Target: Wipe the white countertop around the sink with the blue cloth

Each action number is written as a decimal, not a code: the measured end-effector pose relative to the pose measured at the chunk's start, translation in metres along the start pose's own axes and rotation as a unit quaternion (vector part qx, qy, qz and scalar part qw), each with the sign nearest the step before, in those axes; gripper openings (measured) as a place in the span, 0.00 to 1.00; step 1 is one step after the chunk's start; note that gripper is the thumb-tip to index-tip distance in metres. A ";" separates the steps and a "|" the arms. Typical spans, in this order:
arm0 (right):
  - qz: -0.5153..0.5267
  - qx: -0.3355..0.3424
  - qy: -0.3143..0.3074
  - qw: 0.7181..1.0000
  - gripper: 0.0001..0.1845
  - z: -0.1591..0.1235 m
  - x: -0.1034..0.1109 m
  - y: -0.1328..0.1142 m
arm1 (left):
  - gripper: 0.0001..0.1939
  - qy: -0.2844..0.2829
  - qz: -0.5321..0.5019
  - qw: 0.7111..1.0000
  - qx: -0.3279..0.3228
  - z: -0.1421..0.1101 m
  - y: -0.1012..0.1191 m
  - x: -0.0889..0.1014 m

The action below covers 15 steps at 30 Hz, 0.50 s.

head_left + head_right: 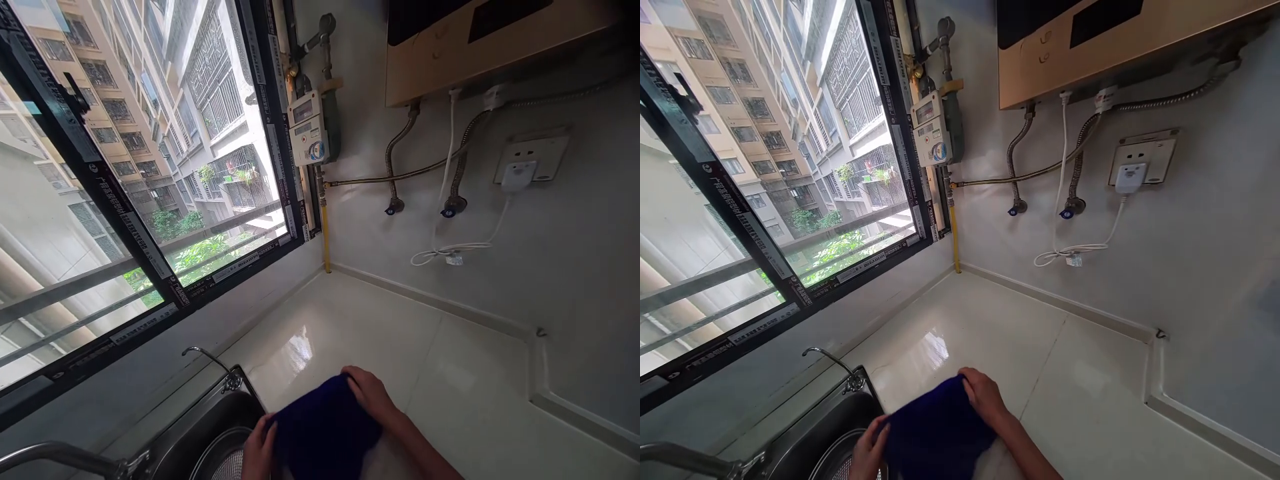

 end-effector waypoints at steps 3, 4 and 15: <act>0.086 0.039 0.086 0.992 0.22 0.009 0.066 -0.018 | 0.37 0.041 0.022 0.997 -0.057 0.023 0.066 0.015; 0.116 0.057 0.118 0.985 0.21 0.010 0.087 -0.025 | 0.35 0.049 0.025 0.996 -0.074 0.031 0.084 0.019; 0.093 0.012 0.085 0.992 0.18 -0.056 0.035 0.057 | 0.16 -0.070 0.167 0.951 -0.251 0.024 0.049 -0.050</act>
Point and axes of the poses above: each hand's wrist, its own z-axis towards the middle knuckle, its own x-axis out of the back of the hand, y = z × x, the point moved 8 cm from there along z, towards the middle knuckle, and after that the axes turned 8 degrees about -y, right-handed, at the moved point
